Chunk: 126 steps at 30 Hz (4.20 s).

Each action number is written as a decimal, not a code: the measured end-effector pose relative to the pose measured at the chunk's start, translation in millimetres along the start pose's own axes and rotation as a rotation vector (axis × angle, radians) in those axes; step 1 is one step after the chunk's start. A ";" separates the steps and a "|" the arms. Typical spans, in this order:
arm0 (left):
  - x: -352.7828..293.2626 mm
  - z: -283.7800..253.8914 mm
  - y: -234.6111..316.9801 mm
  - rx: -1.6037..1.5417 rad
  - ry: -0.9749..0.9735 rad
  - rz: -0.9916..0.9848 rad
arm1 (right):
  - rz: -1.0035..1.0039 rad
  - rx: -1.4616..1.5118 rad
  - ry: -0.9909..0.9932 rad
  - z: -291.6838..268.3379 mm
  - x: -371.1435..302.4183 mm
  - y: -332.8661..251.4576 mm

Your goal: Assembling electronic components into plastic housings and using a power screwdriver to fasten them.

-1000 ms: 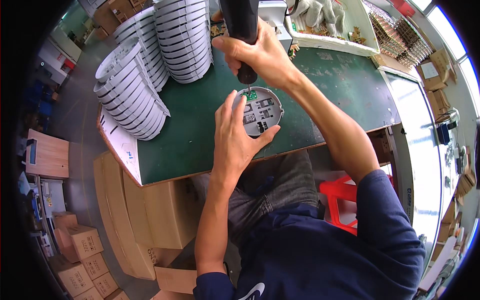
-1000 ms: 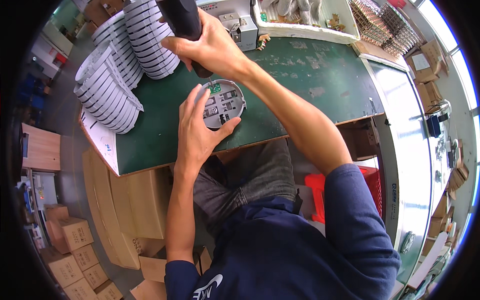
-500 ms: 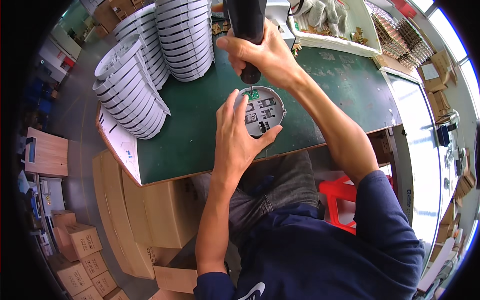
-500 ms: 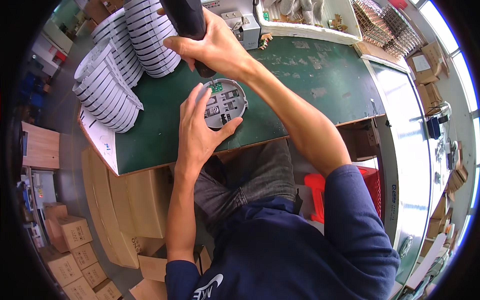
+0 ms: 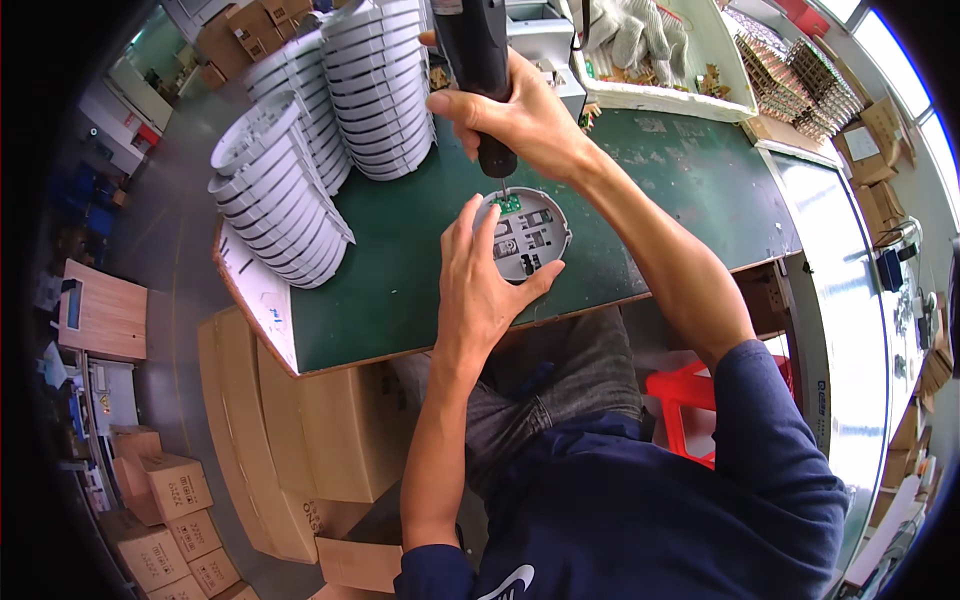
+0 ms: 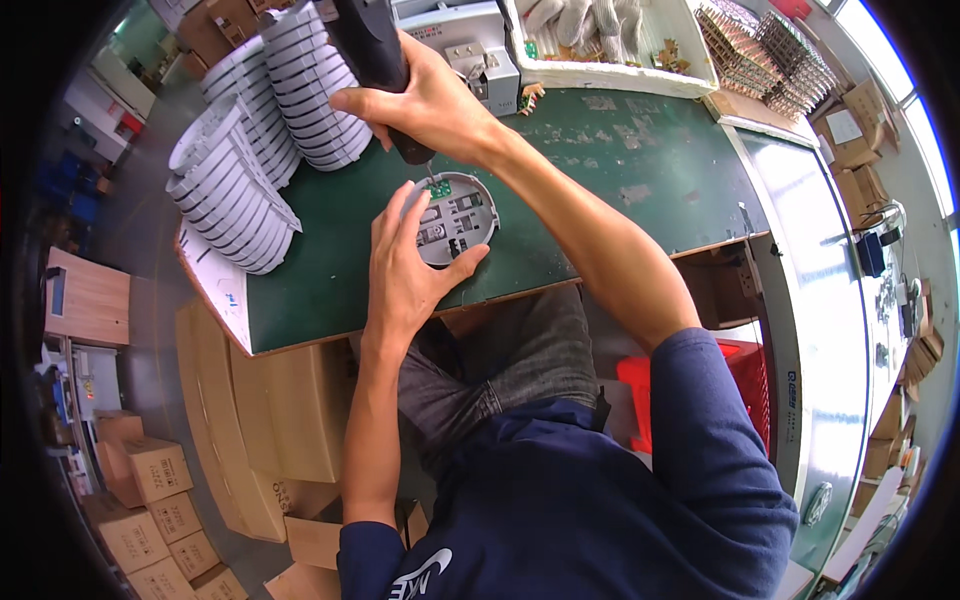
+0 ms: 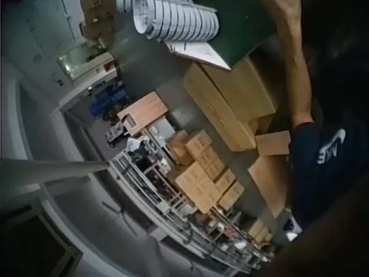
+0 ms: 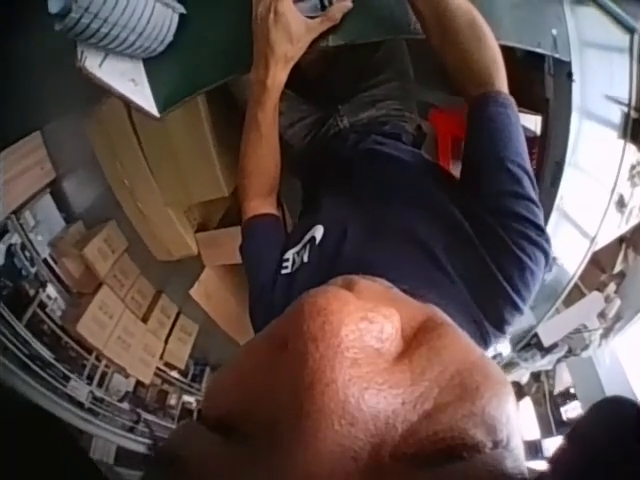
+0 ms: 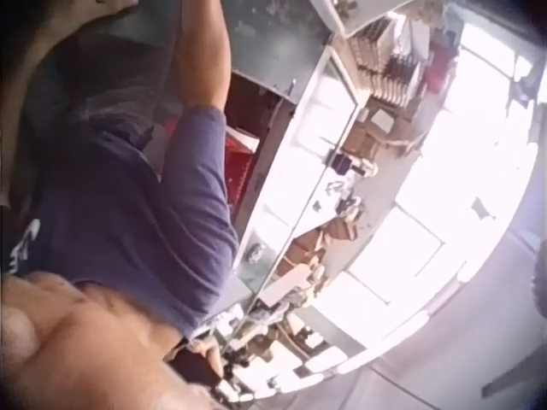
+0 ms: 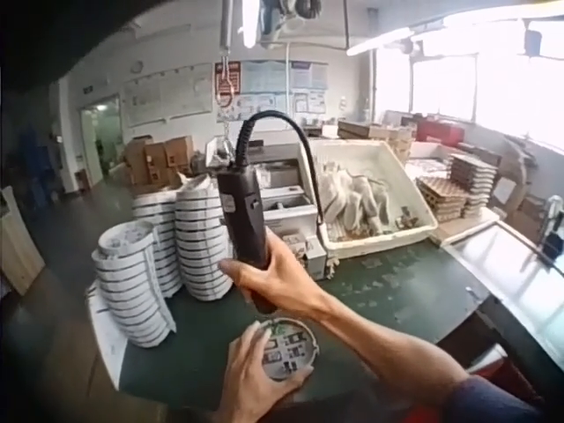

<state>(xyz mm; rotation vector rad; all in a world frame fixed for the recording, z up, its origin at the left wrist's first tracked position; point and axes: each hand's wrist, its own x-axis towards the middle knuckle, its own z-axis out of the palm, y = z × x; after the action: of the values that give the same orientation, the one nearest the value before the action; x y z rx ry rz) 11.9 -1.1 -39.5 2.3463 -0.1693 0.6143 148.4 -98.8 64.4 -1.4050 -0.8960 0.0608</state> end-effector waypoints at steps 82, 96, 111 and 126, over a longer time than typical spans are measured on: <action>-10.0 -42.6 -0.2 -2.069 -0.254 -0.460 | -0.031 -1.086 0.153 -116.5 -159.5 28.0; -10.1 -41.7 -4.9 -1.801 -0.277 -0.433 | 0.008 -1.179 0.089 -127.4 -168.2 24.0; 0.0 -31.4 -2.8 -0.631 -0.193 -0.106 | 0.287 0.332 0.329 -88.2 -156.6 6.8; 9.6 -22.7 60.4 -0.465 0.037 0.075 | 0.234 0.267 0.161 -42.7 -160.8 -10.6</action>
<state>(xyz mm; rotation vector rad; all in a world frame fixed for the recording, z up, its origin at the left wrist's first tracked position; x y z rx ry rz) -5.5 -30.9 15.8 1.8856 -0.3456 0.5824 58.1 -221.6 -3.0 -1.2387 -0.5651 0.2330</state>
